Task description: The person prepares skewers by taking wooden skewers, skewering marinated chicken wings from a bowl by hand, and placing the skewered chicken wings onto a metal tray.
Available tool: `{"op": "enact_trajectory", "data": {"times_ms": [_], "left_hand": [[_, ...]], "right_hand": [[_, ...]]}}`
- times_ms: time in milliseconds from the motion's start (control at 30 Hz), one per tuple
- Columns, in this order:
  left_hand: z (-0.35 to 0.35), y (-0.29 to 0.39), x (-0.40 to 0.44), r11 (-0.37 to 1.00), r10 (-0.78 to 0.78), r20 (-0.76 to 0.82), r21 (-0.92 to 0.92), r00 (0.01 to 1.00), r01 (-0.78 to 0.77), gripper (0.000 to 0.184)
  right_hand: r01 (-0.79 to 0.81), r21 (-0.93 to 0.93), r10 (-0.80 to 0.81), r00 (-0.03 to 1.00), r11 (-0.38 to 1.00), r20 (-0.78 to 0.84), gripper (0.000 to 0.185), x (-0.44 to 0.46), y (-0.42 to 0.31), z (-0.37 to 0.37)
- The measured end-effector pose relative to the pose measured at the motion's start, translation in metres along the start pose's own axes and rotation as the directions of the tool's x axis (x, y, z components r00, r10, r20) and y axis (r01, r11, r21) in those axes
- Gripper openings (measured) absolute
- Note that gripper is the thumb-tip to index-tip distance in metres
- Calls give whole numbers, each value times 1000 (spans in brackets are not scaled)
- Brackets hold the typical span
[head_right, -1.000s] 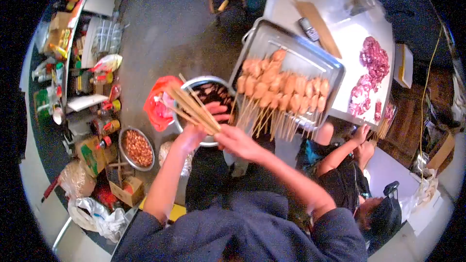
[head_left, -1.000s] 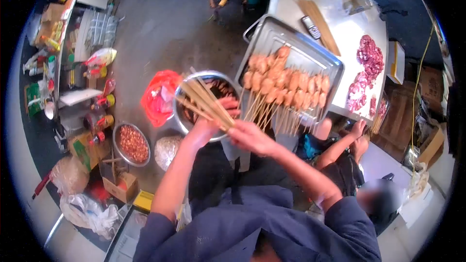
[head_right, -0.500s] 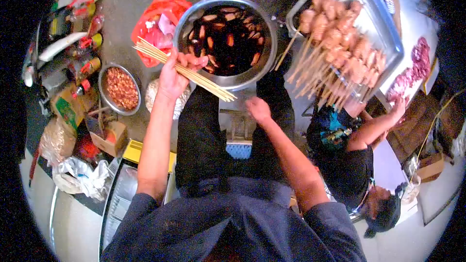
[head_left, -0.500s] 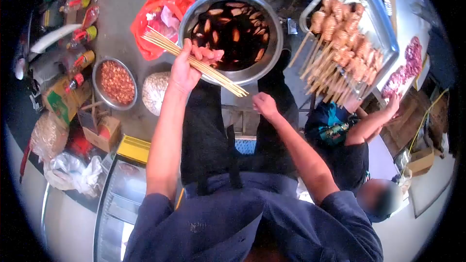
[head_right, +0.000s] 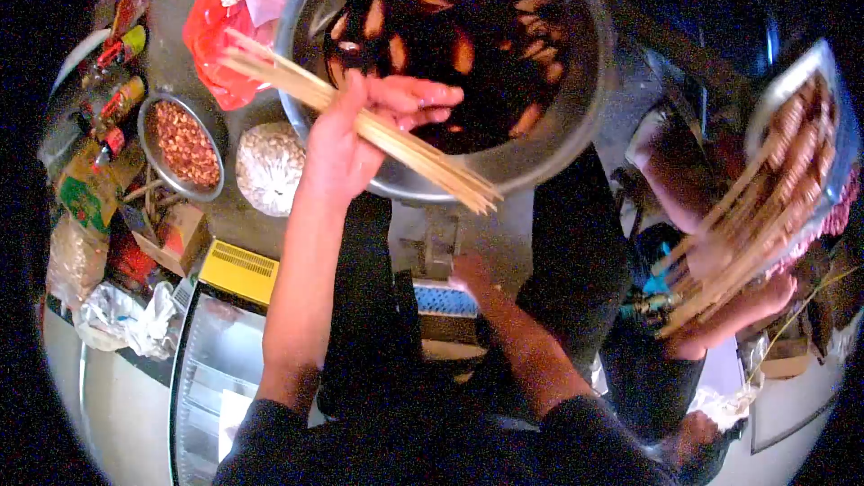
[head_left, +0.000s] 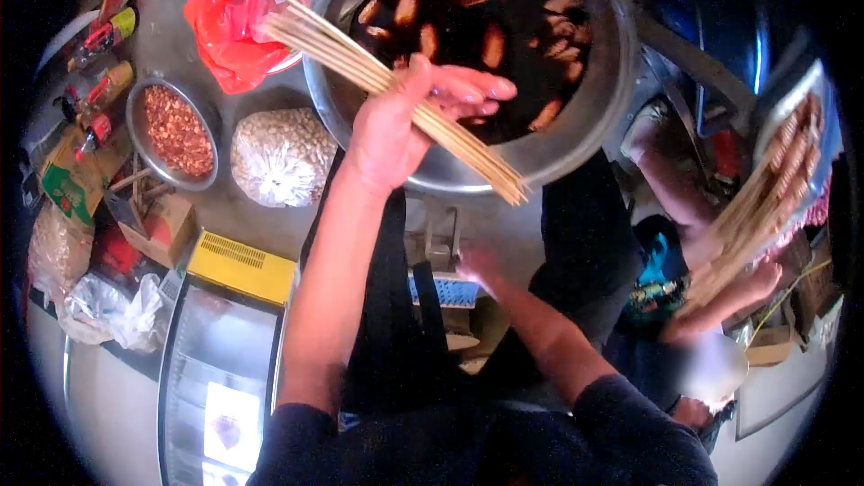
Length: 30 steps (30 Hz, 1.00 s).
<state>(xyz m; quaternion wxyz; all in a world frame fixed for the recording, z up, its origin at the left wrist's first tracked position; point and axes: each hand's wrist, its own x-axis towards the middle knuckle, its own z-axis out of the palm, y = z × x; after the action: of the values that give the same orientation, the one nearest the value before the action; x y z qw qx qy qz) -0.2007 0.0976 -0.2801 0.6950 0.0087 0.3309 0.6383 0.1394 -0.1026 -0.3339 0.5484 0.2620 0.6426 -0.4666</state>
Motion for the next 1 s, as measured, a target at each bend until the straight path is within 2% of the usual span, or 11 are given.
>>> {"op": "enact_trajectory", "data": {"times_ms": [33,67,133,200,233,267,300,333,733,867,1000], "left_hand": [[-3,-1,-2,999,31,27,39,999,-32,59],[-2,-1,-6,995,83,21,45,996,-84,60],[-10,-8,-7,992,124,81,0,989,-125,61],[-5,0,-14,993,115,58,-30,992,-113,63],[-8,-2,-15,990,136,59,-33,989,-134,63],[-11,-4,-15,987,159,64,-34,985,-157,63],[-10,-3,-15,986,165,58,-25,985,-164,63],[-9,-2,-18,985,171,48,-20,984,-170,62],[1,-5,-9,987,157,53,-34,986,-155,59],[11,13,12,993,90,32,73,995,-92,58],[21,29,33,981,132,112,125,985,-146,52]], "right_hand": [[10,-39,-9,999,999,33,33,5,-5,10],[-15,19,11,974,1000,225,32,25,-5,29],[91,-53,-78,976,994,205,41,45,3,65],[6,49,-12,994,999,112,32,46,-7,85],[-1,62,-15,969,998,246,31,46,-12,71],[101,-67,-77,950,993,301,30,60,-3,105],[159,-70,-141,967,985,212,30,49,-8,88],[288,-175,-244,941,941,236,33,72,9,143],[182,-78,-168,972,980,163,31,107,7,81],[179,-100,-166,978,979,125,31,115,21,48],[182,-110,-172,981,977,87,31,131,35,18]]}}
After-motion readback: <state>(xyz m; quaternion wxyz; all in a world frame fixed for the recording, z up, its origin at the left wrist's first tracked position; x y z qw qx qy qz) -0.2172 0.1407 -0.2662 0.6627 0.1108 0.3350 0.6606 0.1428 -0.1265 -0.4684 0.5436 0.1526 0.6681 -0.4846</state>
